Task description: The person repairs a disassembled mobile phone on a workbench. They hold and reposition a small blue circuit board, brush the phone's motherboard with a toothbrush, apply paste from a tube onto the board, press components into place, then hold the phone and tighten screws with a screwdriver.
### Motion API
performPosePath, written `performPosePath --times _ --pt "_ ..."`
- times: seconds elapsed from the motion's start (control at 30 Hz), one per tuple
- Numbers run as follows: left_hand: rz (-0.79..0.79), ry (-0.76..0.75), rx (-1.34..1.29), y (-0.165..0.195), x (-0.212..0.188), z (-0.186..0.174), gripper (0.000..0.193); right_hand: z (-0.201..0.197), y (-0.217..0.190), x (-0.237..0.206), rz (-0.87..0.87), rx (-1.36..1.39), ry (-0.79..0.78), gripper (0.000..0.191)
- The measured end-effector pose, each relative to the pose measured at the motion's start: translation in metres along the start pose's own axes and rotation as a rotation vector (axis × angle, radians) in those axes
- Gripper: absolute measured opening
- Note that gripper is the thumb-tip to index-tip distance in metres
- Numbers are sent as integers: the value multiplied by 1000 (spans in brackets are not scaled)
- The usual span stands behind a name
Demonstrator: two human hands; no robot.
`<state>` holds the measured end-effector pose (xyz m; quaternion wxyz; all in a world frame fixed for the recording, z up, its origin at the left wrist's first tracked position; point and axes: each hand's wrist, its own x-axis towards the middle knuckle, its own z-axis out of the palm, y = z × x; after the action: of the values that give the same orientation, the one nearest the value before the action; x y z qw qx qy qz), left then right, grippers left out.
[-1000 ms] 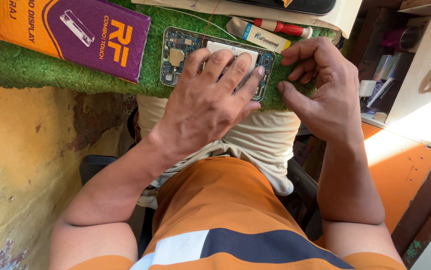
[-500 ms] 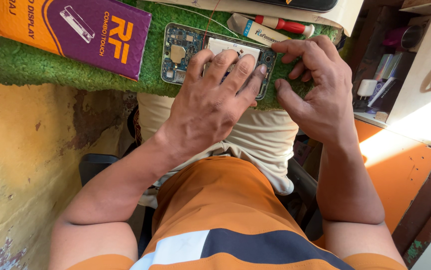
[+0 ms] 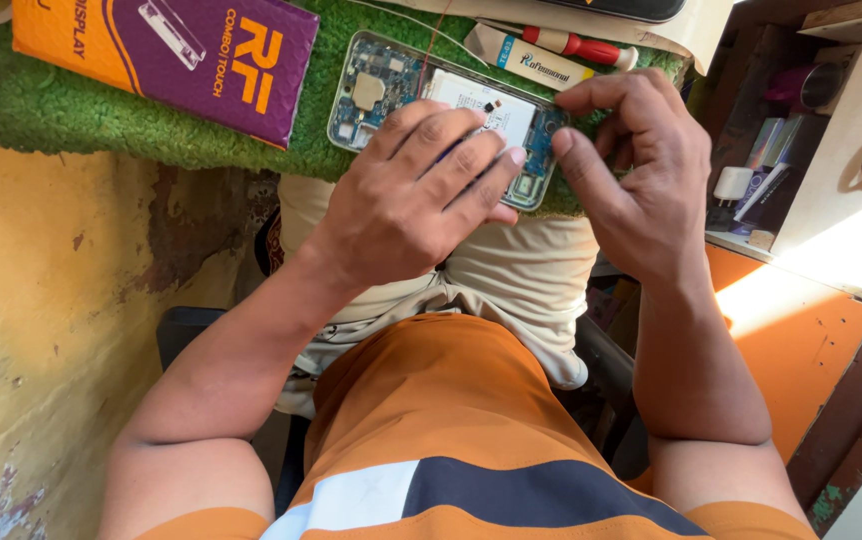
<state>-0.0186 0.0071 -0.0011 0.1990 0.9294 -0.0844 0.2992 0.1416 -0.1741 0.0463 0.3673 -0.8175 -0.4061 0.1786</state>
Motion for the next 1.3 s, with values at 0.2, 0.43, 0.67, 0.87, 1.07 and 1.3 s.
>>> performPosePath --times 0.2,0.43,0.67,0.87,1.07,1.3 --pt "145 69 4 -8 -3 -8 24 5 3 5 150 601 -48 10" --pt "171 115 31 -13 -8 -8 22 5 1 9 328 974 -89 35" --pt "145 91 18 -10 -8 1 21 8 3 8 389 864 -140 32" --pt "157 83 33 -10 -11 2 22 10 3 5 380 870 -124 29" --pt "119 117 64 -4 -15 4 19 9 3 2 384 965 -89 31" --pt "-88 149 -56 -4 -15 2 29 5 4 4 400 982 -103 34"
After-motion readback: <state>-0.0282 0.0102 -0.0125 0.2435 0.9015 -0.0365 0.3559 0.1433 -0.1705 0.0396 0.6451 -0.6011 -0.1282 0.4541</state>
